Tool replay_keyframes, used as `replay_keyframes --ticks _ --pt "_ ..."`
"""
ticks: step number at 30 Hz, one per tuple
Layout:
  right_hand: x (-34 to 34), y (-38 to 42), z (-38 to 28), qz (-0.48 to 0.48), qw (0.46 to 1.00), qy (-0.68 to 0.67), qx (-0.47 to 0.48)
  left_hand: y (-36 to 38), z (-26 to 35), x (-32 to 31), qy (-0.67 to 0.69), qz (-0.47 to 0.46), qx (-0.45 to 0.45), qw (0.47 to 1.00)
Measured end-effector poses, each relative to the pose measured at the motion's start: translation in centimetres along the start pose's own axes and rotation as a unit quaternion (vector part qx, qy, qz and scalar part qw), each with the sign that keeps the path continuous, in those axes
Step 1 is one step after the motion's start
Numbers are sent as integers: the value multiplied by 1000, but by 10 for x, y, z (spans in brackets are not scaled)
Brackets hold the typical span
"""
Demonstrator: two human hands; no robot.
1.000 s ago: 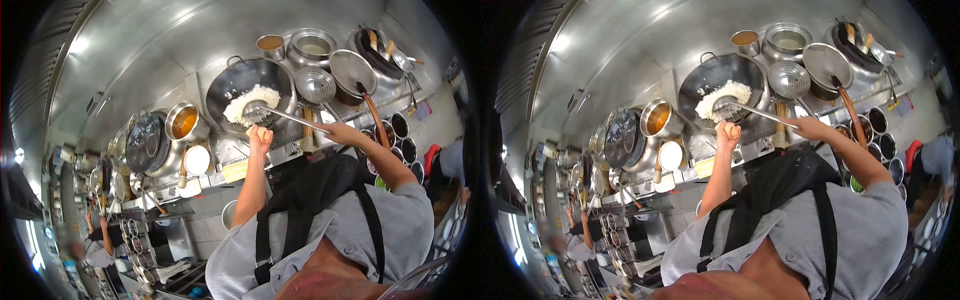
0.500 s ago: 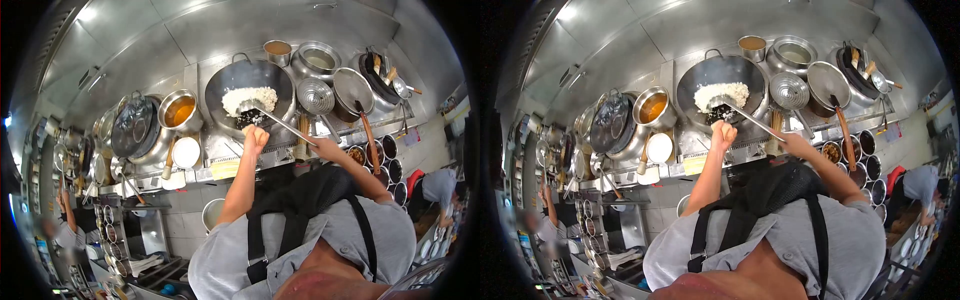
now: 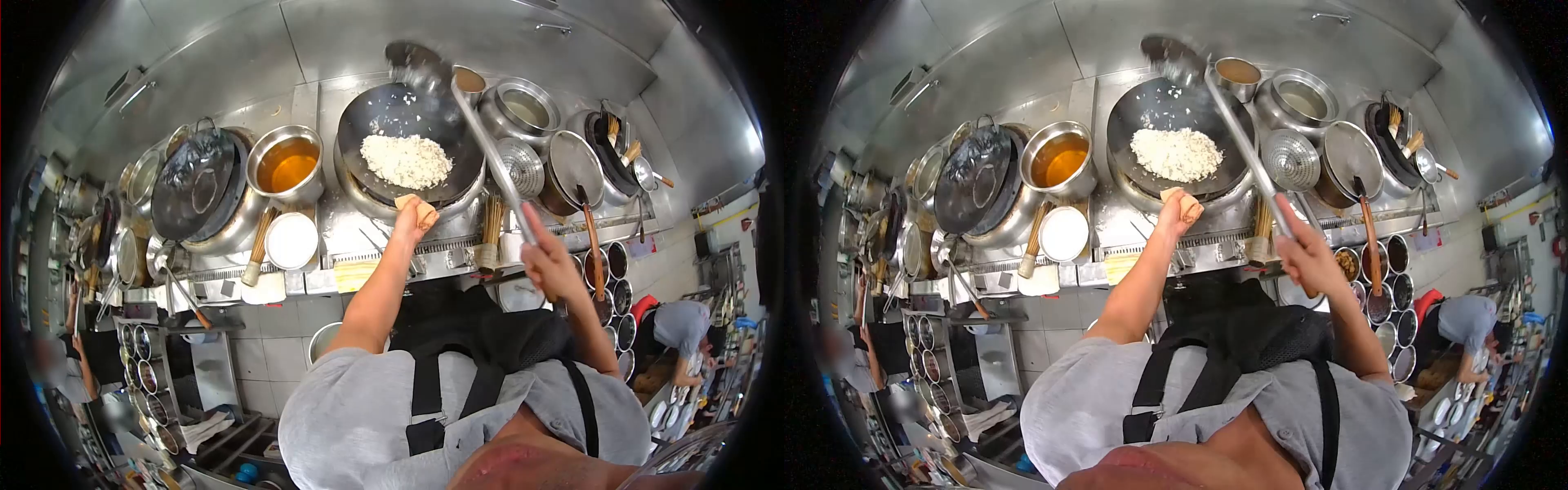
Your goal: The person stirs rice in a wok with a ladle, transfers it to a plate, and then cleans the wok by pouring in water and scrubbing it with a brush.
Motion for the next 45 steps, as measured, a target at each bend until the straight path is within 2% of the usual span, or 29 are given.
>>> replay_keyframes --ticks 1,3,4,6,7,8,9,10,12,13,15,16,17,20,24,25,26,27,29,30,33,34,35,37,38,39,40,42,45 --pt "-1 6 -22 4 1000 -26 6 3 0 -6 16 15 -1 1000" --pt "10 7 -21 -27 992 -115 40 13 3 -5 27 32 3 999" --pt "14 6 -14 -24 992 -117 37 19 0 0 17 2 24 1000" --pt "20 -6 21 -82 932 -354 3 37 -7 9 -3 -58 63 996" --pt "26 -23 56 -100 900 -424 -27 57 -11 5 -2 -55 64 996" --pt "31 -45 95 -117 861 -492 -59 86 -16 -8 -49 -82 107 990" --pt "26 -70 118 -144 926 -330 -109 111 -24 -13 -97 -110 149 978" --pt "19 -99 143 -125 915 -367 -116 127 -33 -3 -94 -105 153 978" --pt "3 -122 121 -56 981 -158 -103 153 -49 20 -36 -155 246 956" --pt "4 -123 105 -58 980 -158 -102 167 -49 24 -36 -154 244 957" --pt "0 -113 66 -70 993 12 -90 201 -40 33 -18 -143 234 962" --pt "2 -104 54 -83 992 -47 -88 214 -36 39 -19 -140 235 962" --pt "6 -99 57 -85 992 -45 -87 223 -30 44 -18 -128 218 967" --pt "23 -95 83 -167 951 -238 -102 224 -17 52 -33 -108 181 977" --pt "14 -146 117 -90 977 -154 -120 217 0 37 -98 -67 161 980" --pt "18 -152 111 -83 994 17 -70 218 3 34 -108 -58 152 981" --pt "19 -151 107 -73 980 185 -20 224 4 34 -107 -52 153 981" --pt "19 -141 94 -77 980 182 -21 228 5 32 -107 -69 138 982" --pt "24 -119 61 -155 984 -48 -77 233 6 28 -110 -84 117 983" --pt "32 -121 73 -184 973 -120 -76 236 5 26 -124 -77 94 985" --pt "47 -163 129 -185 972 -123 -82 244 -7 16 -142 -30 46 988" --pt "42 -169 125 -141 979 -124 -84 246 -11 9 -144 -21 31 989" --pt "43 -163 122 -142 978 -124 -90 248 -14 4 -147 -14 13 989" --pt "50 -160 102 -107 981 155 -40 253 -26 5 -152 -8 -5 988" --pt "60 -148 97 -148 987 43 -34 257 -32 7 -128 -3 -14 992" --pt "70 -133 91 -152 987 41 -29 259 -35 6 -104 0 -24 994" --pt "78 -116 85 -190 979 -47 -55 259 -38 2 -94 -6 -29 995" --pt "95 -105 93 -258 938 -204 -105 255 -46 8 -88 24 -38 995" --pt "94 -140 144 -212 936 -245 -138 251 -53 3 -80 55 -47 994"
Point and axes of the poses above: each hand's wrist, its own y-axis away from the middle knuckle, its own x-axis out of the back of the hand, z = x × y, the point moved 1 cm from there along -y, towards the middle knuckle, and after that the axes turned 15 degrees about -z, right-handed, at the moved point
